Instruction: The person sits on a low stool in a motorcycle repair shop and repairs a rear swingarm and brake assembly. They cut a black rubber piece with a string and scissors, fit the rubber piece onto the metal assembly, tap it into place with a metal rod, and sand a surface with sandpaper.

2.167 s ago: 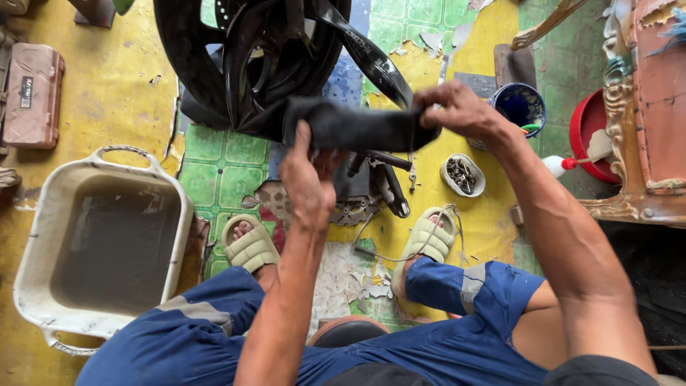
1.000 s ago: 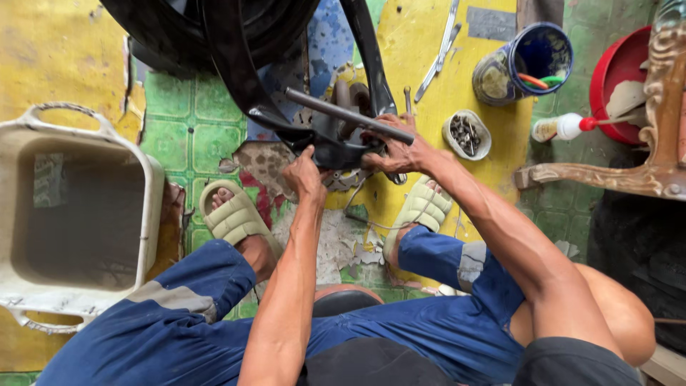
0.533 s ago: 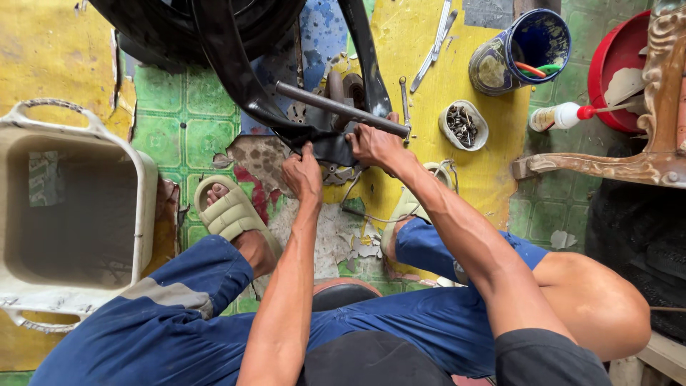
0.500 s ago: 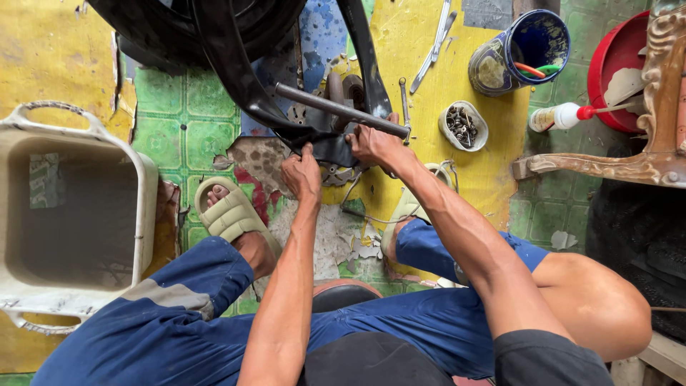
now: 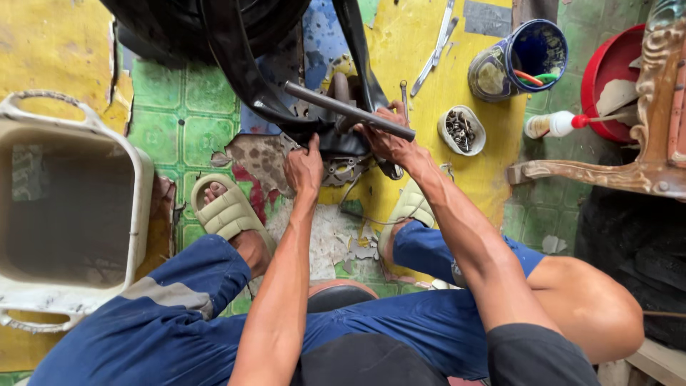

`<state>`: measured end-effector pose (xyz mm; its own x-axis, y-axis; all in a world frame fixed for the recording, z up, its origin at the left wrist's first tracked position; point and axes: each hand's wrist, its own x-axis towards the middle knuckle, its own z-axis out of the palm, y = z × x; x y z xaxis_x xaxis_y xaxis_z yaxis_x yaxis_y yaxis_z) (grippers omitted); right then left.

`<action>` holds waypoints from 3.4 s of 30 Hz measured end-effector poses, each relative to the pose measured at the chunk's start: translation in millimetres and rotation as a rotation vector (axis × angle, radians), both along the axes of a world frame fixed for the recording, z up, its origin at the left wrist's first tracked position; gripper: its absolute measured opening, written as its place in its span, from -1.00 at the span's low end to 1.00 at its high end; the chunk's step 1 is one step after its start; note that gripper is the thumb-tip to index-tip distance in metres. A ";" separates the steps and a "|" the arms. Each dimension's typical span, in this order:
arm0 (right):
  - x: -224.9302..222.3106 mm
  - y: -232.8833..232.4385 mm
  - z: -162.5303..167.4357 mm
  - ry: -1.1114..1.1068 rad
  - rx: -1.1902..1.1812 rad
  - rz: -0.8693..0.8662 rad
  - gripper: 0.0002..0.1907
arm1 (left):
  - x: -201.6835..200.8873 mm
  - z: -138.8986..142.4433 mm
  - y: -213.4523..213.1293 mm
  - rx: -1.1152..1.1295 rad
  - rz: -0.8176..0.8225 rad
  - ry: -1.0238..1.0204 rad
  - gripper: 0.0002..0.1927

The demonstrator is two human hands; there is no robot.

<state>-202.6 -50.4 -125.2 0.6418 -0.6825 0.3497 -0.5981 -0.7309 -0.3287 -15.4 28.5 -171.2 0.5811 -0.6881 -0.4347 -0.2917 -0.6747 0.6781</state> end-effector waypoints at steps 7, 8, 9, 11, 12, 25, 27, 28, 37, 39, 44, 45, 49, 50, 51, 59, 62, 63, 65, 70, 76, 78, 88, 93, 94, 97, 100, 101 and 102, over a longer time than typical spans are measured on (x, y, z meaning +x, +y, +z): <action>0.7 4.3 5.5 0.074 -0.039 -0.038 -0.83 | -1.5 3.2 -1.8 -0.023 0.153 0.014 -0.34; 1.0 4.9 6.7 0.094 -0.031 -0.029 -0.82 | -1.1 4.6 -2.8 -0.087 0.209 -0.032 -0.33; 1.5 5.0 7.7 0.116 -0.022 -0.022 -0.81 | -0.6 6.0 -4.4 -0.111 0.170 0.007 -0.37; 3.3 3.9 9.8 0.158 0.057 -0.065 -0.79 | 1.3 9.2 -4.1 -0.144 0.087 0.082 -0.42; 4.2 2.1 11.8 0.177 0.095 -0.087 -0.78 | 1.7 10.8 -3.8 -0.120 0.088 0.116 -0.43; 93.5 -11.2 183.2 0.341 0.004 0.019 -0.89 | -1.3 6.2 -12.1 -0.030 0.087 0.132 -0.47; 128.3 16.3 189.3 0.462 0.001 0.027 -0.87 | -0.7 2.6 -6.7 -0.125 0.078 0.253 -0.50; 137.5 25.6 190.7 0.546 0.032 -0.038 -0.87 | 0.3 1.0 -5.8 -0.194 0.107 0.368 -0.50; 7.2 31.4 215.4 0.946 0.120 0.096 -0.47 | -1.1 31.0 -15.8 0.014 0.041 0.101 -0.38; 6.2 -6.9 218.2 0.692 0.174 -0.033 -0.46 | -1.1 36.3 -13.4 0.031 0.032 0.086 -0.36; 102.3 -38.7 213.5 0.399 0.835 -0.334 -0.22 | -2.3 30.4 -14.3 -0.013 0.046 0.166 -0.38; 119.4 -26.4 214.1 0.462 0.712 -0.225 -0.25 | -2.2 27.2 -15.6 -0.105 0.019 0.114 -0.41; 100.8 22.3 225.5 0.789 0.752 0.123 -0.13 | -5.3 17.3 -14.4 -0.232 0.098 0.294 -0.41; 87.6 24.7 226.8 0.942 0.729 0.122 -0.27 | -6.0 17.0 -14.1 -0.202 0.166 0.434 -0.35; 75.4 23.3 226.2 1.096 0.694 0.123 -0.40 | -6.0 15.9 -14.0 -0.149 0.133 0.349 -0.36; 60.2 -44.4 213.8 0.584 0.845 -0.260 -0.35 | 1.4 25.1 -16.3 -0.040 0.018 0.179 -0.38; 83.3 -36.9 211.0 0.388 0.857 -0.187 -0.61 | 1.9 25.3 -14.7 -0.062 0.053 0.341 -0.44; 86.6 -31.3 211.0 0.482 0.756 -0.146 -0.67 | 2.3 24.4 -14.9 -0.134 0.058 0.392 -0.48; 88.9 -17.1 209.9 0.661 0.554 -0.064 -0.77 | 2.7 21.8 -15.4 -0.273 0.065 0.491 -0.55; 74.3 -8.2 203.2 0.520 0.209 0.098 -0.78 | 3.3 14.0 -14.2 -0.329 0.088 0.627 -0.65; 71.4 -34.9 192.5 0.575 0.417 0.223 -0.77 | 0.3 11.8 -16.9 -0.359 0.153 0.647 -0.63; 70.3 -43.0 194.6 0.469 0.352 0.256 -0.79 | -0.4 12.7 -24.4 -0.310 0.164 0.624 -0.61; 32.4 -45.1 198.7 0.524 0.288 0.130 -0.71 | -14.6 5.8 -51.5 -0.323 -0.006 0.322 -0.51; 49.3 -44.3 205.5 0.484 0.033 0.254 -0.48 | -14.5 4.1 -56.5 -0.316 0.086 0.489 -0.48; 51.2 -40.3 210.5 0.409 -0.023 0.296 -0.50 | -14.0 5.8 -57.6 -0.329 0.086 0.500 -0.49; 35.9 -23.5 228.4 0.356 0.018 0.316 -0.65 | -14.1 12.1 -57.7 -0.282 0.074 0.486 -0.41; 1.1 -17.4 234.6 0.576 0.263 0.196 -0.71 | -13.7 16.3 -56.6 -0.242 0.083 0.465 -0.35; -11.0 -19.5 232.8 0.678 0.361 0.134 -0.71 | -13.8 17.2 -56.8 -0.237 0.085 0.462 -0.35; -20.4 -28.8 229.6 0.711 0.337 0.026 -0.75 | -13.9 17.4 -55.8 -0.259 0.071 0.445 -0.37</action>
